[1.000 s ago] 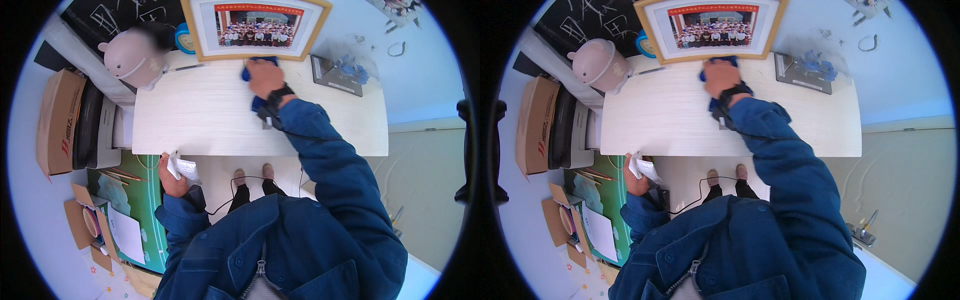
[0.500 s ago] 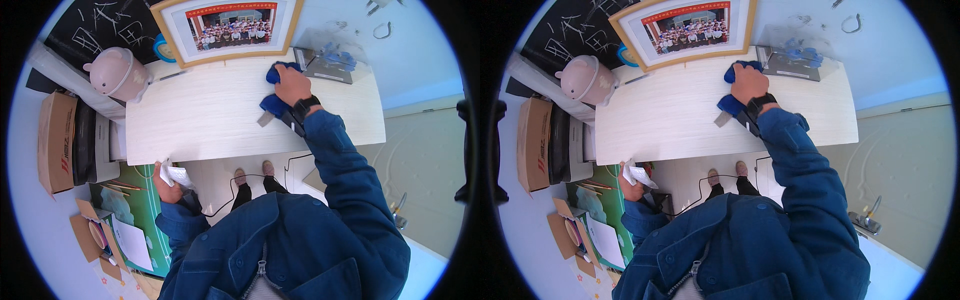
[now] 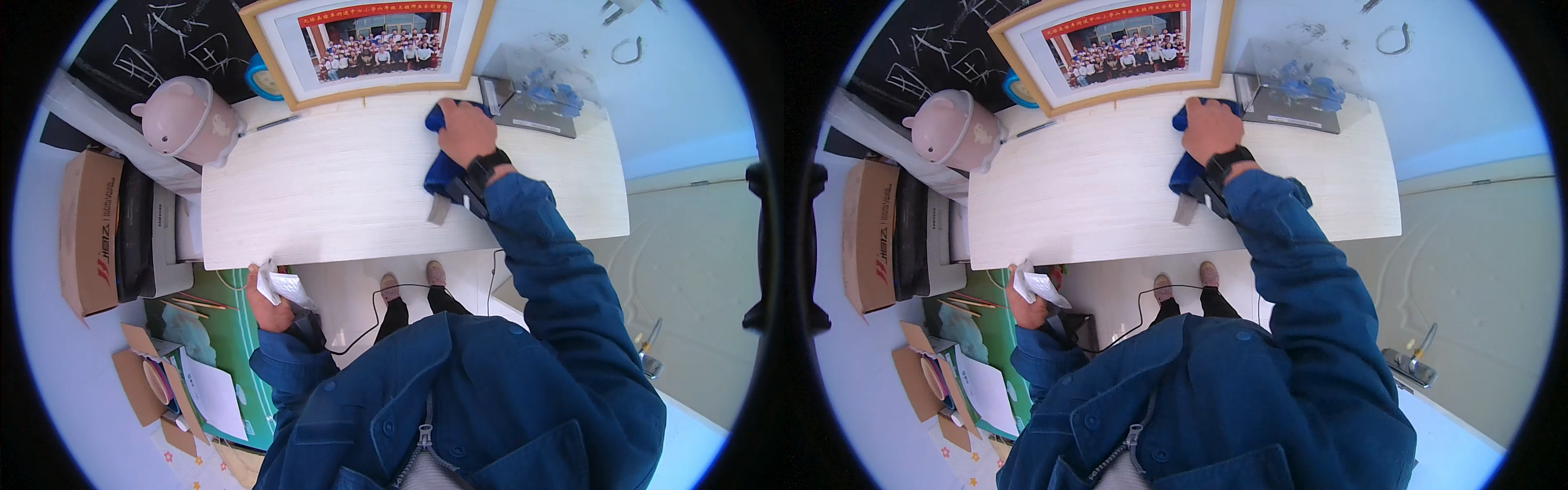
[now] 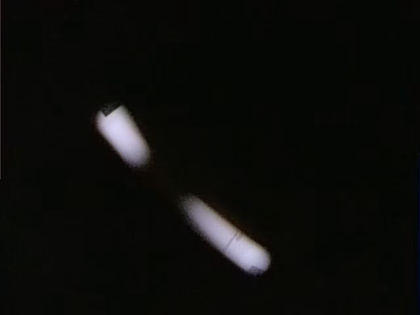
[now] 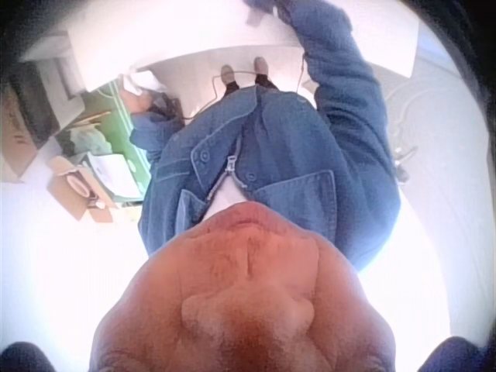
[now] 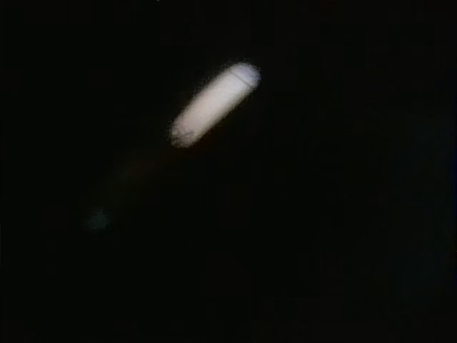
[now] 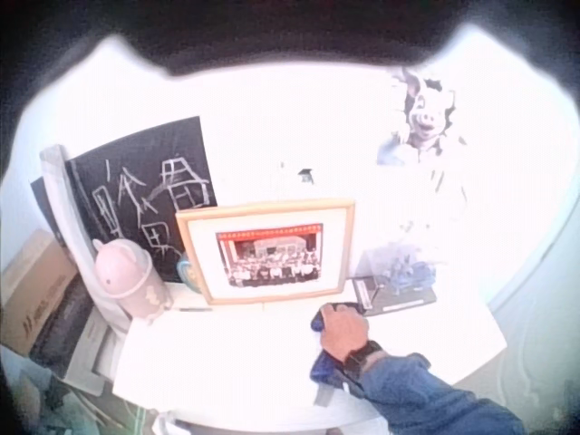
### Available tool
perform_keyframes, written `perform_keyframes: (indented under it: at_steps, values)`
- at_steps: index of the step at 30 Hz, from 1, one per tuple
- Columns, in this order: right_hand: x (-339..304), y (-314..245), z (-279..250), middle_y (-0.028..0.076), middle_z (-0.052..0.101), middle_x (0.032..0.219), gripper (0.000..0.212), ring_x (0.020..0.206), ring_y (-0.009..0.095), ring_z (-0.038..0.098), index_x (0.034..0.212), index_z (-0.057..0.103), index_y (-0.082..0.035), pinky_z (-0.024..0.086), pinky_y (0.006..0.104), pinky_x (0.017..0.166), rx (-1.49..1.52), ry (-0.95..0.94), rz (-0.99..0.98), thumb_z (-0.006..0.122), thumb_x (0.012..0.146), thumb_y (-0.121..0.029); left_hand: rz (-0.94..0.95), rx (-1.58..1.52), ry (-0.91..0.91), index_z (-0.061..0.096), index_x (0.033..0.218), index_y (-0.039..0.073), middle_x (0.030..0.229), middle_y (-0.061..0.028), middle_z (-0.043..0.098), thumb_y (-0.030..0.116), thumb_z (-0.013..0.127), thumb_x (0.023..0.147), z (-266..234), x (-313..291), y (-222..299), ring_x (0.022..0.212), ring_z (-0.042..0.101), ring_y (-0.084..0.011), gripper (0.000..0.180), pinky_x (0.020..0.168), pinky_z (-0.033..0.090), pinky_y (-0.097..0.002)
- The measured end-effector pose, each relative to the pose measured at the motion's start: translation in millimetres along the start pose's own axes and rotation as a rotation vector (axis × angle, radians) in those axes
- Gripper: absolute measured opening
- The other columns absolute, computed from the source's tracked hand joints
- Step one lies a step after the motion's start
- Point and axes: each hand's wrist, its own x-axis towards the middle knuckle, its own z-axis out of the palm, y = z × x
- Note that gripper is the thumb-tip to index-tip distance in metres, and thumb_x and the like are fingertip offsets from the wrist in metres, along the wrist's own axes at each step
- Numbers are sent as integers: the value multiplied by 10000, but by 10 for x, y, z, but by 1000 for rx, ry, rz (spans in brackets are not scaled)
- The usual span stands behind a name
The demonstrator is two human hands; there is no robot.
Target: The person wipes a green box and a white desk with a blue cloth, moving items like a basket, chopsticks, and a framed photo aside. They also handle a white paper and a tissue while continuing to wipe the desk surface.
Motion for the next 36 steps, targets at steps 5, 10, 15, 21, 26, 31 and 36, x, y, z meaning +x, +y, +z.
perform_keyframes:
  at_steps: [5, 10, 15, 21, 26, 31, 36]
  values:
    - [202, -240, 65, 111, 654, 1065, 424, 999, 327, 627, 1217, 572, -132, 515, 428, 845, 63, -100, -239, 608, 795, -129, 1, -132, -27, 459, 1221, -81, 1117, -146, 565, 79, 534, 930, 19, 3, 139, 996, 561, -214, 341, 890, 476, -334]
    - [189, 10, -11, 125, 650, 1092, 455, 1019, 322, 627, 1251, 561, -147, 517, 426, 831, 60, -73, -23, 624, 801, -176, 12, -36, -44, 503, 1171, -48, 1040, -110, 581, 123, 478, 971, 12, 25, 202, 927, 559, -168, 264, 830, 471, -297]
    - [-123, 82, -35, 162, 640, 1035, 465, 963, 350, 625, 1245, 511, -100, 514, 457, 796, 38, -81, 44, 617, 805, -207, 82, 2, -51, 514, 1151, -56, 998, -104, 596, 92, 499, 943, 16, 38, 287, 912, 561, -157, 256, 832, 467, -294]
    - [-671, 155, -209, 148, 621, 1029, 440, 961, 329, 621, 1205, 524, -94, 516, 446, 782, 90, -131, 15, 647, 805, -230, -23, 28, -131, 521, 1158, -68, 1027, -128, 620, 83, 571, 882, -97, 37, 392, 909, 596, -178, 318, 823, 487, -317]
    - [-921, 495, -394, 134, 631, 1053, 438, 976, 330, 620, 1225, 523, -118, 523, 451, 779, 106, -125, 75, 645, 835, -274, 47, 22, -15, 469, 1243, -85, 1113, -150, 594, 1, 607, 798, -292, -15, 819, 963, 590, -203, 474, 858, 487, -350]
    - [-1056, 964, -480, 188, 615, 1129, 511, 1078, 352, 541, 1270, 527, -63, 453, 450, 921, 219, -48, -60, 636, 857, -343, -238, -1105, -304, 424, 1328, -55, 924, -27, 540, 128, 495, 966, 74, 452, 1806, 640, 497, -83, 412, 560, 427, -213]
    - [-1145, 1952, -728, 225, 588, 1150, 469, 1057, 385, 540, 1169, 574, 37, 432, 428, 938, 411, 217, -20, 685, 822, -259, -430, -1113, -638, 353, 1424, -4, 801, 19, 549, 181, 493, 988, 1079, 877, 2604, 620, 504, -42, 494, 480, 388, -182]
